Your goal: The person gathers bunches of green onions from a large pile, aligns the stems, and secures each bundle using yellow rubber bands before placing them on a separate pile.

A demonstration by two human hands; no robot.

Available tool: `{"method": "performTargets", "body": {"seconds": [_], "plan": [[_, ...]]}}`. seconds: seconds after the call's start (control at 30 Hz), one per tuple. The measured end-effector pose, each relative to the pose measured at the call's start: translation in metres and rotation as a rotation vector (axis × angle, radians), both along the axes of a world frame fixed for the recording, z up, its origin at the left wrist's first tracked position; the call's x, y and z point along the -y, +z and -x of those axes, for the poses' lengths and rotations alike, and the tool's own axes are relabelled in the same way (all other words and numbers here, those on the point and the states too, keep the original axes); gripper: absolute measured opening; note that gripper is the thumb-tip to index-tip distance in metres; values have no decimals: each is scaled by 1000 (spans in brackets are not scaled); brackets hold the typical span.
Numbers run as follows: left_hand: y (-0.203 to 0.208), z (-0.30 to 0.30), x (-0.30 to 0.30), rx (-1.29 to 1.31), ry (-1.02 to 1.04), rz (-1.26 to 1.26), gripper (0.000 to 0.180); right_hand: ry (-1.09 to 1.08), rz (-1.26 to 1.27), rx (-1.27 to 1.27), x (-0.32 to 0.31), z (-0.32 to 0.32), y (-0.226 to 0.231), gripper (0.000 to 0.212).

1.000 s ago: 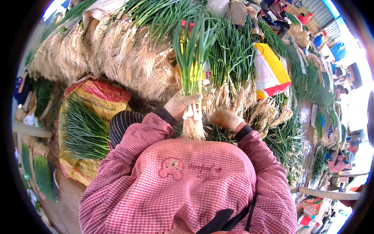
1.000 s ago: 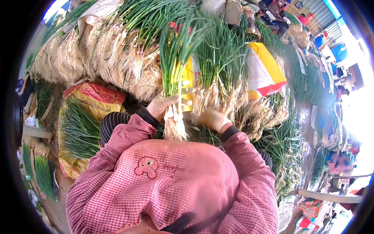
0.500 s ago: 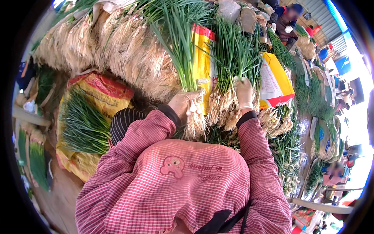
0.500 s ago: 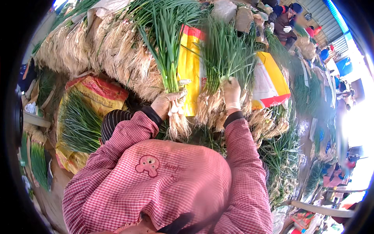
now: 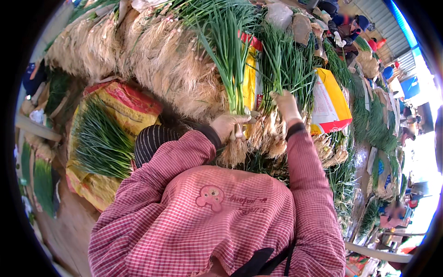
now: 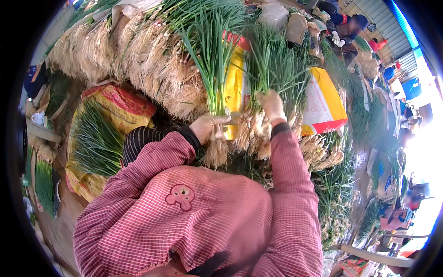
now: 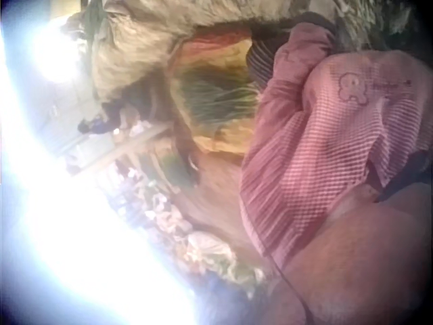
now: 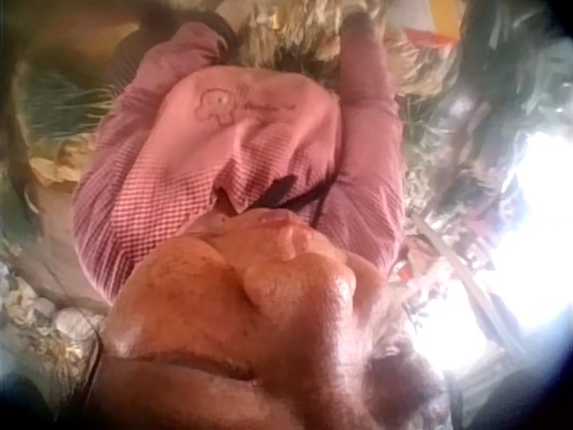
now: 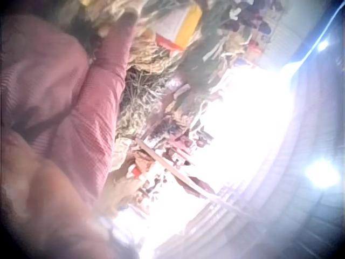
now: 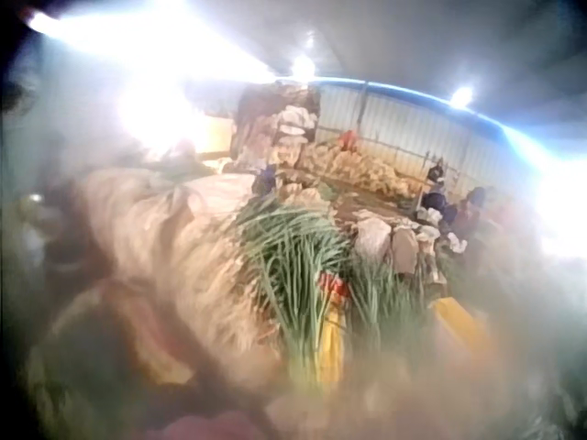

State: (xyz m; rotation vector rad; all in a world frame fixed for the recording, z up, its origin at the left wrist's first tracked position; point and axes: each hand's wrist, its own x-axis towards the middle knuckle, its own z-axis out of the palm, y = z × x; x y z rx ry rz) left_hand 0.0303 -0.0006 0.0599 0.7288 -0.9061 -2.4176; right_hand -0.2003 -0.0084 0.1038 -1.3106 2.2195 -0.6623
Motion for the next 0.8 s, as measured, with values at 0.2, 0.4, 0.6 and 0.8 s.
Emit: {"method": "performTargets", "body": {"seconds": [0.2, 0.4, 0.6, 0.8], "plan": [[-17, 8, 2, 262, -96, 222, 29, 241, 234, 21, -55, -48, -47, 26], [9, 2, -11, 93, -81, 68, 23, -295, 362, 612, -46, 15, -57, 25], [0, 7, -19, 166, -210, 177, 32, -106, 254, 1053, -56, -44, -51, 17], [-8, 6, -24, 24, -164, 77, 35, -318, 445, 1209, -60, -76, -41, 11]]}}
